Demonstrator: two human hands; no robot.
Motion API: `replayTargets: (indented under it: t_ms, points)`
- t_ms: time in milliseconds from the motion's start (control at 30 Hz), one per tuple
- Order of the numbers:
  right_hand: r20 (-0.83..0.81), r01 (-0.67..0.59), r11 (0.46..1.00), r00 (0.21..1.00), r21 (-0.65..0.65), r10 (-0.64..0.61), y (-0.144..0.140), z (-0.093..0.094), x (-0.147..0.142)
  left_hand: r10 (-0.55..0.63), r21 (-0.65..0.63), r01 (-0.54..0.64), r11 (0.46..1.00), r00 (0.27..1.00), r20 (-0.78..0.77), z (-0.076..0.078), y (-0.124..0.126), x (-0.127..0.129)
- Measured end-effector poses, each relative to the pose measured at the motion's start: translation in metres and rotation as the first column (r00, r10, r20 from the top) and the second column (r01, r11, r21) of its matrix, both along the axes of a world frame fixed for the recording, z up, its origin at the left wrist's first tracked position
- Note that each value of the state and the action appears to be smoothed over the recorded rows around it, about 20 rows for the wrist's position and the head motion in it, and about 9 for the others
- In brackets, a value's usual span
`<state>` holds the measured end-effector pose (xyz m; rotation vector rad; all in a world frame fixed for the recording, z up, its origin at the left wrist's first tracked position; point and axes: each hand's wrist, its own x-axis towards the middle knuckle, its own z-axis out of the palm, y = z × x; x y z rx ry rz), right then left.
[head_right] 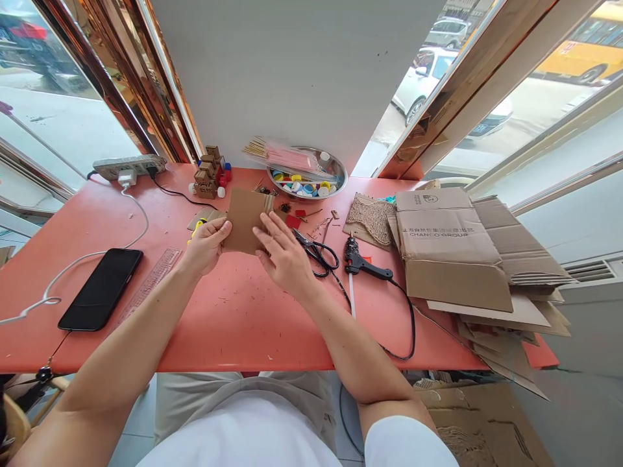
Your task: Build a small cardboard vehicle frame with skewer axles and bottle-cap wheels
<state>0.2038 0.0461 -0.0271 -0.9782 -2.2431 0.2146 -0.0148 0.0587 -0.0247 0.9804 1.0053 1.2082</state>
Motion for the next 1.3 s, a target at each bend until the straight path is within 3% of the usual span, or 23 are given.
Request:
replayTargets:
  t_ms: [133, 200, 267, 367, 433, 533, 767, 900, 1000, 1100, 1167, 1233, 1300]
  points:
    - [-0.090, 0.220, 0.976, 0.971, -0.007, -0.219, 0.008, 0.021, 0.025, 0.196, 0.027, -0.196, 0.980, 0.980, 0.021, -0.004, 0.007, -0.011]
    - [0.004, 0.413, 0.903, 0.910, -0.115, -0.415, 0.009, 0.035, 0.036, 0.312, 0.039, -0.316, 0.948, 0.946, 0.086, -0.005, 0.012, -0.015]
    - [0.254, 0.588, 0.781, 0.804, -0.209, -0.537, 0.007, 0.048, 0.039, 0.390, 0.018, -0.397, 0.917, 0.908, 0.155, -0.005, 0.016, -0.017]
    - [0.618, 0.715, 0.629, 0.651, -0.305, -0.440, 0.001, 0.063, 0.032, 0.425, -0.030, -0.427, 0.904, 0.886, 0.183, -0.003, 0.018, -0.018]
    - [0.727, 0.734, 0.588, 0.602, -0.341, -0.330, -0.002, 0.069, 0.024, 0.412, -0.035, -0.412, 0.910, 0.895, 0.171, -0.002, 0.017, -0.016]
    - [0.768, 0.727, 0.583, 0.587, -0.362, -0.256, -0.004, 0.072, 0.019, 0.383, -0.005, -0.388, 0.922, 0.908, 0.170, 0.000, 0.014, -0.014]
    - [0.770, 0.674, 0.645, 0.606, -0.361, -0.202, -0.005, 0.070, 0.029, 0.314, 0.065, -0.326, 0.943, 0.939, 0.142, 0.002, 0.010, -0.008]
    - [0.696, 0.670, 0.670, 0.646, -0.320, -0.313, 0.000, 0.064, 0.036, 0.314, 0.096, -0.325, 0.941, 0.942, 0.117, 0.004, 0.009, -0.007]
    - [0.537, 0.676, 0.674, 0.702, -0.297, -0.467, 0.005, 0.061, 0.045, 0.318, 0.133, -0.329, 0.935, 0.943, 0.097, 0.006, 0.008, -0.007]
    - [0.182, 0.522, 0.713, 0.846, -0.468, -0.501, 0.008, 0.059, 0.050, 0.300, 0.165, -0.306, 0.938, 0.952, 0.059, 0.008, 0.006, -0.006]
    - [-0.116, 0.234, 0.727, 0.911, -0.646, -0.396, 0.006, 0.058, 0.045, 0.278, 0.186, -0.277, 0.943, 0.960, 0.018, 0.011, 0.003, -0.004]
    - [-0.343, -0.081, 0.678, 0.902, -0.730, -0.262, 0.002, 0.056, 0.034, 0.252, 0.209, -0.240, 0.948, 0.967, -0.030, 0.013, 0.000, -0.001]
    - [-0.446, -0.259, 0.619, 0.879, -0.741, -0.166, -0.003, 0.055, 0.020, 0.218, 0.242, -0.194, 0.951, 0.973, -0.077, 0.016, -0.004, 0.002]
